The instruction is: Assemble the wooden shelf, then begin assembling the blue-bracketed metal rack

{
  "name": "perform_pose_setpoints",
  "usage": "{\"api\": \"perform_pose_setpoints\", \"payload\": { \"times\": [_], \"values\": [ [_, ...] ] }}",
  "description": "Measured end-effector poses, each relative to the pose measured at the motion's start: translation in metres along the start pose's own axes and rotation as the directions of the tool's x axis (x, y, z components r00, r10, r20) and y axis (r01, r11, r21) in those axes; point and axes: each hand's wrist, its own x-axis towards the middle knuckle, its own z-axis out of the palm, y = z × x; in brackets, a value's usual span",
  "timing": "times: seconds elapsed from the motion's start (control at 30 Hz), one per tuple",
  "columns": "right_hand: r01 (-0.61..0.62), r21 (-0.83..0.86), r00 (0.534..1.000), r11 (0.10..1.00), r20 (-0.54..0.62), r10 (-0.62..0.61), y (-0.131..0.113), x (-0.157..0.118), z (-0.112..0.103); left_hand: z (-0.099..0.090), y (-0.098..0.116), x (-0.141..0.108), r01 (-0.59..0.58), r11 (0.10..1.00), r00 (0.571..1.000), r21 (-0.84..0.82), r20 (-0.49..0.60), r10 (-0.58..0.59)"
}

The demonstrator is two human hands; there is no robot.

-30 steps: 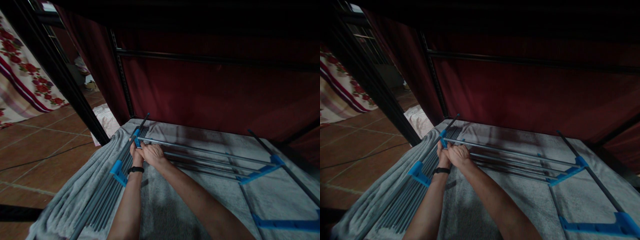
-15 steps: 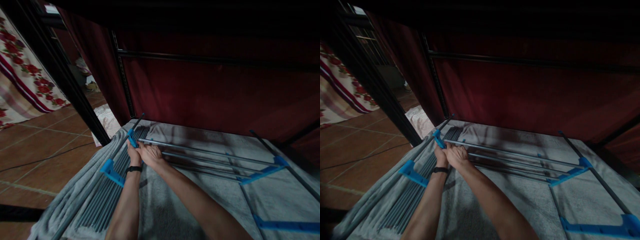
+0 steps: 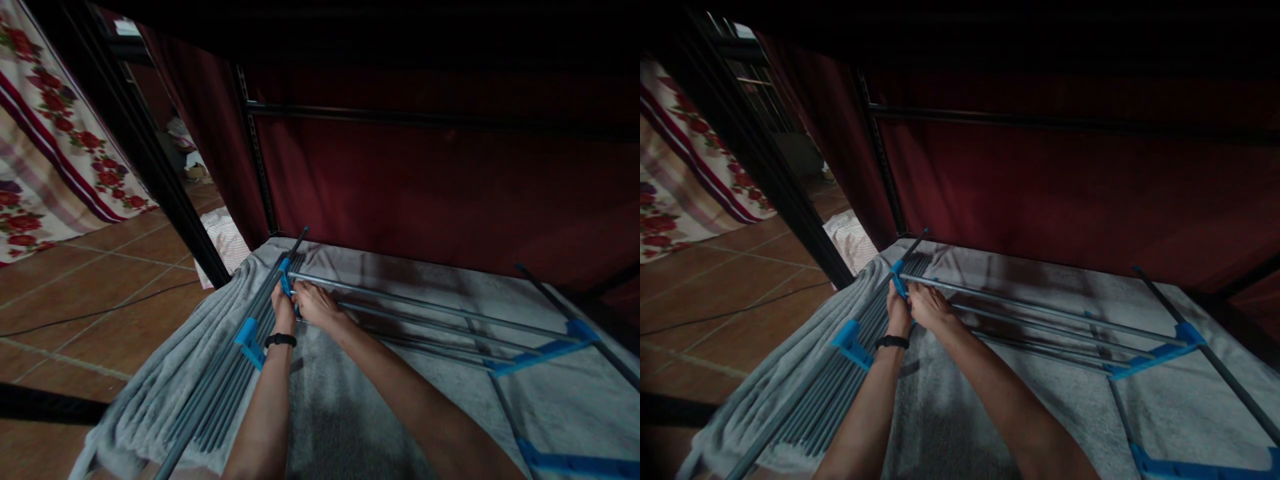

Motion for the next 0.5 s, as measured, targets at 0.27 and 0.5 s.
{"api": "perform_pose_setpoints", "payload": {
  "times": [0.27,0.5],
  "values": [
    [0.016,0.101,0.999,0.995,0.033,-0.019,0.005,-0.002,0.0,0.004,0.008,-0.01,0.003,0.999,0.999,0.049,-0.04,-0.001],
    [-0.019,0.111,0.999,0.994,0.047,0.014,0.004,0.002,0.002,0.007,0.013,-0.014,-0.044,0.996,0.998,0.073,-0.041,0.047]
  ]
}}
